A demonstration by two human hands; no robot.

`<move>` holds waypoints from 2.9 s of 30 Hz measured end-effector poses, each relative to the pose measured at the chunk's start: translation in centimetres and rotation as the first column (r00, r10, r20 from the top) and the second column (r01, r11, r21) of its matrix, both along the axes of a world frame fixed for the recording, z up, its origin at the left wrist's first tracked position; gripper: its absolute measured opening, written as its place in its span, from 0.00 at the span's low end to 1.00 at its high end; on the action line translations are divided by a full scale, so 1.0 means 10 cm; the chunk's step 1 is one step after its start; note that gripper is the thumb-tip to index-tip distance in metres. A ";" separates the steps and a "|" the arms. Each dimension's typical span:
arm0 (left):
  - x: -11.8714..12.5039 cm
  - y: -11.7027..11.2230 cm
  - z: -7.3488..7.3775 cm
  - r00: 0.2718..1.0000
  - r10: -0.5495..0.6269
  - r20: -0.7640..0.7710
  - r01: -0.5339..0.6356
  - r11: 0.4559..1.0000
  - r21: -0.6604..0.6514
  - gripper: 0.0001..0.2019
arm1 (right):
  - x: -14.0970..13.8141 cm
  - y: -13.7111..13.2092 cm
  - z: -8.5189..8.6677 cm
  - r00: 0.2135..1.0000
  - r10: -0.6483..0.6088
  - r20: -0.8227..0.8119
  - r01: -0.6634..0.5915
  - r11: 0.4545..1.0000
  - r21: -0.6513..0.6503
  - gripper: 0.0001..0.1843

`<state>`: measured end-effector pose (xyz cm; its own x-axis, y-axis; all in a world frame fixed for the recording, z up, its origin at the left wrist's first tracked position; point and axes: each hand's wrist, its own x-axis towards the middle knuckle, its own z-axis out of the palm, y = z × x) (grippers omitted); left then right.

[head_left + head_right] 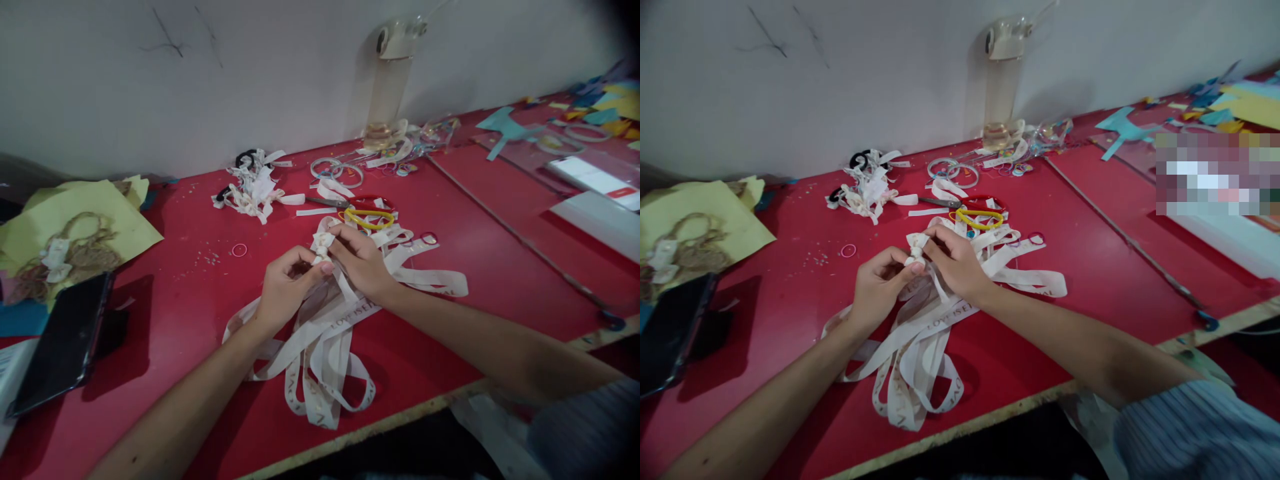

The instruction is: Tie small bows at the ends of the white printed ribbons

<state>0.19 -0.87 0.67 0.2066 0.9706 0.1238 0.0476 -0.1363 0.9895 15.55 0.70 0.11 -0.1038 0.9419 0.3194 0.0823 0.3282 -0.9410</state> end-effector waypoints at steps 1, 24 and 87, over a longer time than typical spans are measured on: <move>0.00 0.00 0.00 1.000 0.000 -0.010 0.000 1.000 -0.003 0.10 | 0.00 0.00 0.00 1.000 0.005 -0.001 -0.005 1.000 -0.002 0.09; -0.02 0.03 0.00 0.993 -0.081 0.089 0.085 0.996 -0.039 0.11 | 0.01 0.01 0.00 0.997 0.067 -0.045 -0.069 0.997 -0.031 0.13; -0.04 -0.01 0.00 0.984 -0.155 0.089 0.163 0.983 -0.084 0.10 | 0.05 -0.02 0.02 0.987 0.158 -0.034 -0.157 0.987 0.023 0.12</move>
<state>-0.25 -0.93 0.70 0.3520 0.9341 0.0594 -0.0492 -0.0449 0.9978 16.08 0.54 0.34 -0.2386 0.9082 0.3439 -0.0053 0.3529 -0.9356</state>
